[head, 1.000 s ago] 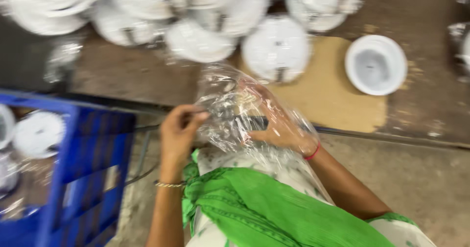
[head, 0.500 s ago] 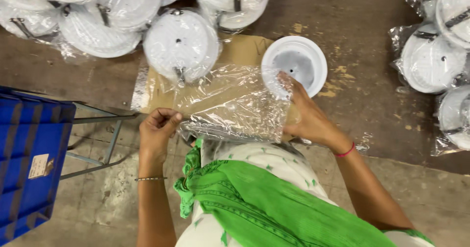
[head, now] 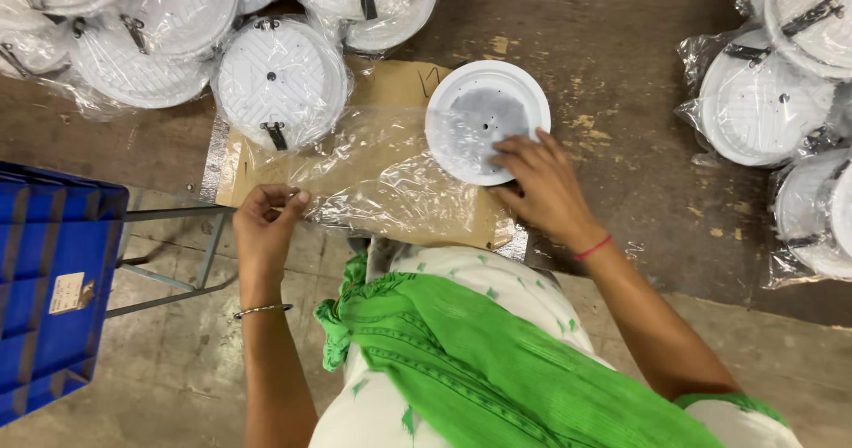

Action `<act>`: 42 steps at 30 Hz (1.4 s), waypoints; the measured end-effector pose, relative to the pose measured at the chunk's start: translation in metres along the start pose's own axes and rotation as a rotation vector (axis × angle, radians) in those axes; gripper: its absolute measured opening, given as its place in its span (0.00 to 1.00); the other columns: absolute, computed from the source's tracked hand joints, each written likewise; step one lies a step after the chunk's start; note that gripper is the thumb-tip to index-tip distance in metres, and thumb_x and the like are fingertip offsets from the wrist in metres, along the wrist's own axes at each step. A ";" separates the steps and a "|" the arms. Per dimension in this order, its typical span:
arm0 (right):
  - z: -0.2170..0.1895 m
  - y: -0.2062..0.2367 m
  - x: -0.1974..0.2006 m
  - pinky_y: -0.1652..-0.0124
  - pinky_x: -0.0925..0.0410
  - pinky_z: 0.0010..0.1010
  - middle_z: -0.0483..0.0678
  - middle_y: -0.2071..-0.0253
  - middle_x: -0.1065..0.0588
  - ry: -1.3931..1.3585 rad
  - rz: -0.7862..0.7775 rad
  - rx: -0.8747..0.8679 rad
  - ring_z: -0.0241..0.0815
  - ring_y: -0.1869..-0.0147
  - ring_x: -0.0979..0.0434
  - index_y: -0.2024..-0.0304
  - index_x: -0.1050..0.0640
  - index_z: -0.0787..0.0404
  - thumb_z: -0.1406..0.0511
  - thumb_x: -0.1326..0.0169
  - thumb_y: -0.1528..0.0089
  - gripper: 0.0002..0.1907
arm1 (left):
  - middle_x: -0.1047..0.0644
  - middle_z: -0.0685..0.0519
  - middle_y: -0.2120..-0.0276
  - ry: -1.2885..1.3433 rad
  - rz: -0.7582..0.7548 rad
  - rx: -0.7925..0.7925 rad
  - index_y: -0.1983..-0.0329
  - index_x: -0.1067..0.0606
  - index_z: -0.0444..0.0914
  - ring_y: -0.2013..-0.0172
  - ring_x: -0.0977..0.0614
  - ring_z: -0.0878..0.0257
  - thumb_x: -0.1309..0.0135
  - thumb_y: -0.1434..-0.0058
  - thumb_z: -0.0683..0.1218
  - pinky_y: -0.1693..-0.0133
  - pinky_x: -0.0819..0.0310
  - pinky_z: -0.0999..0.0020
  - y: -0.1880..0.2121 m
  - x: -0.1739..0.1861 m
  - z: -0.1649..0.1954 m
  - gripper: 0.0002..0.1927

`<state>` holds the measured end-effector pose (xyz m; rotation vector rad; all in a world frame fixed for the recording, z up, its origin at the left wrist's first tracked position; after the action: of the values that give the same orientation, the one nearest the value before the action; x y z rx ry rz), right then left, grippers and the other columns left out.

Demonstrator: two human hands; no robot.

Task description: The person wraps round white LED ceiling light fixtures in clear plastic film, pressing the film over the top and tucking it around the edges, then places the wrapped fixtures into a blue plastic crate and stacks finished ones on the work table.

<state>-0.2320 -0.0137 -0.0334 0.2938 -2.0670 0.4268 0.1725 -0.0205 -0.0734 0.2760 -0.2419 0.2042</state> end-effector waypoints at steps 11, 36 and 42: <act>0.103 0.061 0.074 0.51 0.31 0.29 0.51 0.54 0.20 -0.378 0.476 -0.550 0.38 0.53 0.22 0.47 0.23 0.64 0.72 0.38 0.32 0.12 | 0.20 0.56 0.69 -0.193 -0.037 -0.064 0.59 0.22 0.35 0.71 0.24 0.72 0.33 0.42 0.44 0.70 0.32 0.77 -0.011 -0.059 0.015 0.12; 0.124 0.112 -0.036 0.50 0.26 0.35 0.50 0.53 0.20 -1.852 0.106 -0.823 0.42 0.52 0.20 0.49 0.22 0.66 0.67 0.50 0.29 0.10 | 0.20 0.43 0.63 -0.470 -0.067 -0.407 0.50 0.20 0.36 0.64 0.19 0.52 0.45 0.30 0.46 0.60 0.25 0.59 -0.021 -0.134 0.017 0.11; 0.118 0.072 -0.033 0.47 0.26 0.38 0.50 0.51 0.21 -1.805 0.108 -0.834 0.43 0.49 0.20 0.50 0.23 0.64 0.67 0.51 0.30 0.09 | 0.28 0.41 0.42 -0.720 0.178 -0.547 0.35 0.29 0.38 0.42 0.27 0.43 0.41 0.35 0.42 0.42 0.33 0.49 -0.003 -0.120 0.062 0.24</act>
<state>-0.3348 0.0042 -0.1301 -0.0409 -3.6854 -1.1205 0.0464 -0.0612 -0.0472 -0.2315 -1.0195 0.2006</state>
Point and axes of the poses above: each hand's wrist, its own y-axis away from the middle knuckle, its own x-axis out of the back of the hand, z = x × y, the point moved 4 cm from there along -y, towards the middle knuckle
